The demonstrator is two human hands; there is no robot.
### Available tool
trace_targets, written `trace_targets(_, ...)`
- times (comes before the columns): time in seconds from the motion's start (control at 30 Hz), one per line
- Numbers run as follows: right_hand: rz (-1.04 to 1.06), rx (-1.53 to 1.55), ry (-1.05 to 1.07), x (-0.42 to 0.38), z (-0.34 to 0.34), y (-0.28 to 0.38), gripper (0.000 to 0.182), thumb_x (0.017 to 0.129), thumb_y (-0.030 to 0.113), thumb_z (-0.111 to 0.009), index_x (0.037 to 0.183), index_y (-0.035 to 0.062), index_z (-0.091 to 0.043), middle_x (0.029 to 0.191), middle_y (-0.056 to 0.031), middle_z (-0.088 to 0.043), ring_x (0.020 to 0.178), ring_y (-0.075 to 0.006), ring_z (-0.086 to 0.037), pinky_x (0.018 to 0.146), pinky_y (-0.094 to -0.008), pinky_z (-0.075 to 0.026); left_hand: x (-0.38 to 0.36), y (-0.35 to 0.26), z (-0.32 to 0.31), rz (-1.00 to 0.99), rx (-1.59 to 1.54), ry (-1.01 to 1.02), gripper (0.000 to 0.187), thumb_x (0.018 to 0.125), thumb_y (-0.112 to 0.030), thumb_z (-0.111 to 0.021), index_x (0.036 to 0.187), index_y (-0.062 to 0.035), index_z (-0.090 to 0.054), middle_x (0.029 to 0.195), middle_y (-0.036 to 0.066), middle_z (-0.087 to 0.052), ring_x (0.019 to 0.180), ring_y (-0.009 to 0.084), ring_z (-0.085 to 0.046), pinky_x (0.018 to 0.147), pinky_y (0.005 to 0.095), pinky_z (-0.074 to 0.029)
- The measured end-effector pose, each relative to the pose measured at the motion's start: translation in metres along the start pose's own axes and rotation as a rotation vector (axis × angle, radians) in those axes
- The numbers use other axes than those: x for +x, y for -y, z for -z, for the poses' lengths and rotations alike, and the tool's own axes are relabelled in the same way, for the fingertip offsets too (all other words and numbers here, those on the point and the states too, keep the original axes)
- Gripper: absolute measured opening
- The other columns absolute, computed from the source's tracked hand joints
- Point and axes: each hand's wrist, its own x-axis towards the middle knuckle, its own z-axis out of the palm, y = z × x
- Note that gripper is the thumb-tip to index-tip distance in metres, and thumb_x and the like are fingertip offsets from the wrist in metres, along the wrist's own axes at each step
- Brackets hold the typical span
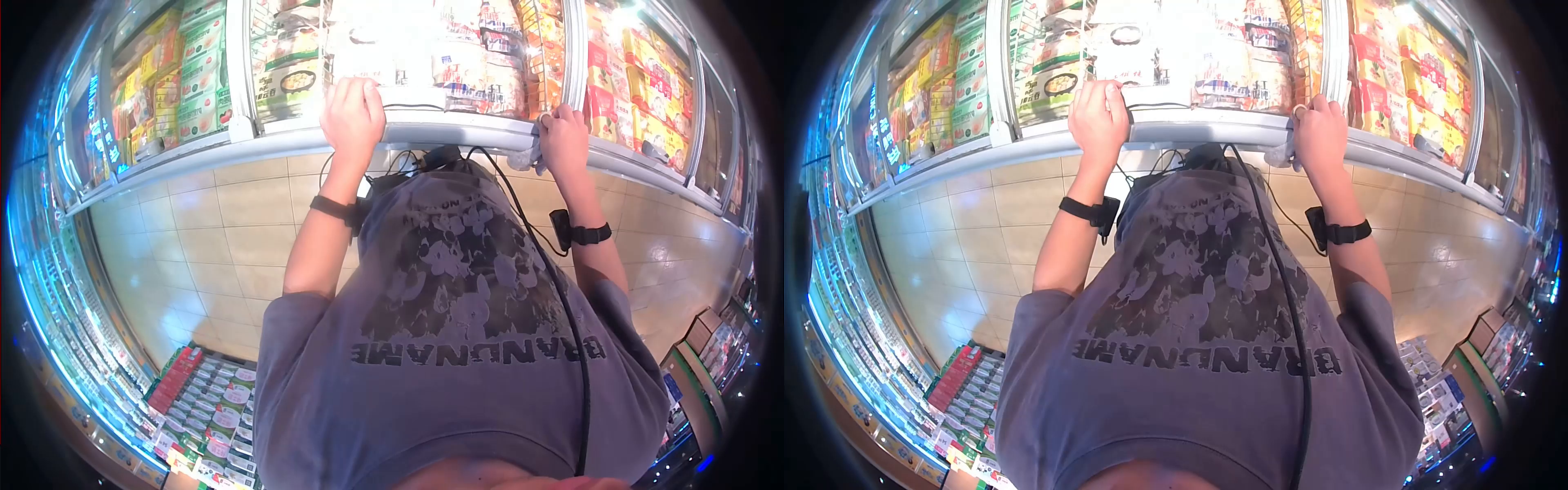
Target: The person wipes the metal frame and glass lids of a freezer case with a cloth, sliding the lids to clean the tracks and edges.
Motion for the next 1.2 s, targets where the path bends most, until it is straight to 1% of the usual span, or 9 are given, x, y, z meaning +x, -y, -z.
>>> trace_targets(0.3, 0.206, 0.424, -0.006, 0.025, -0.007, 0.080, 0.012, 0.087, 0.019, -0.080, 0.084, 0.0081, -0.076, 0.088, -0.0112, -0.062, 0.089, -0.0334, -0.064, 0.079, -0.0471, -0.053, 0.000, 0.001, 0.001, -0.004, -0.049, 0.016, 0.020, 0.101, -0.015, -0.058, 0.089, -0.0103, -0.074, 0.091, 0.009, -0.071, 0.086, 0.0311, -0.068, 0.078, 0.0431, -0.053)
trace_targets(0.5, -0.037, 0.045, 0.172, 0.010, 0.014, 0.005, 0.014, 0.090, 0.024, -0.079, 0.089, 0.0112, -0.083, 0.091, -0.0133, -0.070, 0.088, -0.0337, -0.069, 0.077, -0.0486, -0.056, 0.000, 0.002, -0.002, 0.020, 0.002, -0.006, 0.021, 0.102, -0.013, -0.057, 0.091, -0.0101, -0.074, 0.091, 0.008, -0.071, 0.086, 0.0303, -0.068, 0.079, 0.0423, -0.053)
trace_targets(0.57, -0.179, 0.341, 0.301, 0.018, 0.014, -0.041, 0.021, 0.095, 0.026, -0.077, 0.094, 0.0050, -0.081, 0.090, -0.0160, -0.073, 0.083, -0.0335, -0.070, 0.076, -0.0470, -0.056, 0.000, 0.002, -0.004, 0.021, -0.005, -0.022, 0.019, 0.100, -0.014, -0.059, 0.091, -0.0115, -0.075, 0.090, 0.007, -0.070, 0.084, 0.0293, -0.067, 0.077, 0.0417, -0.052)
trace_targets(0.77, -0.211, 0.697, -0.275, 0.075, 0.081, -0.088, 0.031, 0.101, 0.027, -0.075, 0.095, -0.0040, -0.073, 0.078, -0.0107, -0.066, 0.074, -0.0211, -0.062, 0.071, -0.0387, -0.050, 0.000, -0.002, 0.000, 0.021, 0.011, 0.009, 0.021, 0.102, -0.012, -0.057, 0.091, -0.0103, -0.075, 0.090, 0.008, -0.070, 0.084, 0.0297, -0.068, 0.076, 0.0414, -0.052)
trace_targets(0.83, -0.343, 0.740, -0.420, 0.090, 0.100, -0.108, 0.029, 0.101, 0.026, -0.074, 0.099, -0.0020, -0.074, 0.086, -0.0108, -0.069, 0.083, -0.0225, -0.065, 0.077, -0.0364, -0.050, 0.000, -0.001, -0.001, 0.028, 0.019, 0.014, 0.021, 0.102, -0.012, -0.057, 0.090, -0.0099, -0.075, 0.089, 0.008, -0.070, 0.083, 0.0299, -0.068, 0.075, 0.0417, -0.052)
trace_targets(0.9, -0.100, 0.759, -0.715, 0.102, 0.128, -0.087, 0.024, 0.105, 0.021, -0.073, 0.119, 0.0015, -0.080, 0.095, 0.0011, -0.071, 0.088, -0.0042, -0.064, 0.077, -0.0220, -0.050, 0.001, 0.001, -0.002, 0.010, 0.017, 0.004, 0.021, 0.102, -0.012, -0.057, 0.090, -0.0097, -0.075, 0.088, 0.008, -0.070, 0.082, 0.0300, -0.068, 0.075, 0.0418, -0.052)
trace_targets(0.93, -0.108, 0.829, -0.780, 0.106, 0.129, -0.088, 0.023, 0.106, 0.019, -0.073, 0.118, 0.0005, -0.080, 0.103, -0.0013, -0.072, 0.093, -0.0051, -0.066, 0.080, -0.0215, -0.051, 0.000, 0.001, -0.003, 0.000, 0.011, -0.010, 0.021, 0.102, -0.012, -0.057, 0.090, -0.0095, -0.075, 0.087, 0.008, -0.070, 0.081, 0.0302, -0.068, 0.074, 0.0420, -0.052)
trace_targets(1.1, -0.144, 0.662, -0.436, 0.098, 0.099, -0.114, 0.023, 0.104, 0.018, -0.074, 0.120, 0.0022, -0.079, 0.115, -0.0069, -0.071, 0.102, -0.0104, -0.066, 0.085, -0.0266, -0.053, 0.000, 0.004, -0.005, 0.003, -0.019, -0.024, 0.017, 0.099, -0.015, -0.061, 0.090, -0.0109, -0.075, 0.087, 0.008, -0.070, 0.079, 0.0313, -0.067, 0.073, 0.0430, -0.052)
trace_targets(1.2, 0.122, 0.384, 0.030, 0.077, 0.060, -0.111, 0.021, 0.098, 0.029, -0.077, 0.109, 0.0110, -0.080, 0.112, -0.0184, -0.069, 0.107, -0.0305, -0.066, 0.094, -0.0400, -0.052, 0.000, 0.003, -0.004, -0.001, -0.008, -0.030, 0.018, 0.100, -0.015, -0.061, 0.089, -0.0108, -0.075, 0.086, 0.008, -0.070, 0.078, 0.0314, -0.067, 0.072, 0.0431, -0.052)
